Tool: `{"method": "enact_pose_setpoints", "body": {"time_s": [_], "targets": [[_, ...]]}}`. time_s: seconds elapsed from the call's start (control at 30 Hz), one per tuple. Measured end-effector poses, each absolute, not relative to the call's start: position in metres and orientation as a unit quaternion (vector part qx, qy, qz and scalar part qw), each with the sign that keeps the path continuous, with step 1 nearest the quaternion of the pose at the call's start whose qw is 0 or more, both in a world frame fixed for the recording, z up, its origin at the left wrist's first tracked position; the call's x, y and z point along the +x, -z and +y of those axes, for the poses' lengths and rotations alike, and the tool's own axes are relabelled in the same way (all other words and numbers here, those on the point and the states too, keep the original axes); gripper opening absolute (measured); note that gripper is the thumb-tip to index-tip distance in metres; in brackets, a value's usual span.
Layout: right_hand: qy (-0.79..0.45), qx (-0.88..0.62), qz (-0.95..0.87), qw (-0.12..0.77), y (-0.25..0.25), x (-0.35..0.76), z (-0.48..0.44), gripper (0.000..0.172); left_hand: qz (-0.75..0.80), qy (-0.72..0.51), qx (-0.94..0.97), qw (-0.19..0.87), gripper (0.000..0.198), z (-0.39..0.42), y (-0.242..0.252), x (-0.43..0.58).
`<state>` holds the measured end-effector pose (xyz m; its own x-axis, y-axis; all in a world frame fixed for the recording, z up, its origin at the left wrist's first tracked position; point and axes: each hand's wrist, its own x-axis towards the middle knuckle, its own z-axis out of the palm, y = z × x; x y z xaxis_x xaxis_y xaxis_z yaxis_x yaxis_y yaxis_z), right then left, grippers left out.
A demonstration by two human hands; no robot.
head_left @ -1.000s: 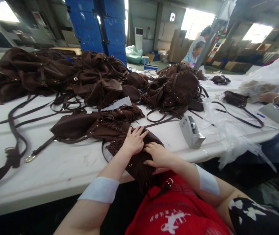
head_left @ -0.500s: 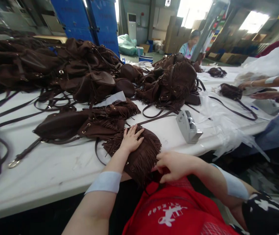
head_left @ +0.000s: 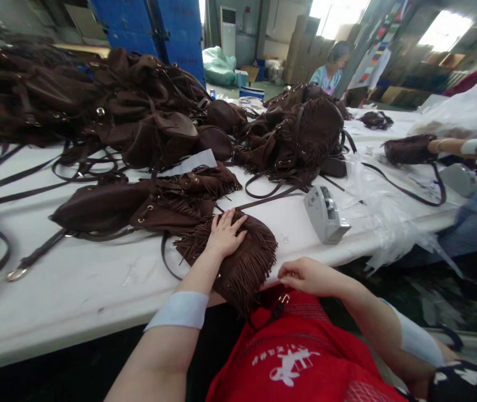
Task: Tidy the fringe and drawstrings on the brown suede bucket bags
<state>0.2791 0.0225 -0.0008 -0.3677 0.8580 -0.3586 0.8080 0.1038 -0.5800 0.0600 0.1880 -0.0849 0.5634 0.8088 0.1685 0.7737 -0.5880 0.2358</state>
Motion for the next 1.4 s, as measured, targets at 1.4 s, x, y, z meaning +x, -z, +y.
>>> {"method": "enact_pose_setpoints", "body": {"time_s": [1.4], "targets": [[-0.106, -0.612, -0.783, 0.037, 0.029, 0.201, 0.062, 0.02, 0.465, -0.148, 0.872, 0.041, 0.053, 0.182, 0.085, 0.06]]}}
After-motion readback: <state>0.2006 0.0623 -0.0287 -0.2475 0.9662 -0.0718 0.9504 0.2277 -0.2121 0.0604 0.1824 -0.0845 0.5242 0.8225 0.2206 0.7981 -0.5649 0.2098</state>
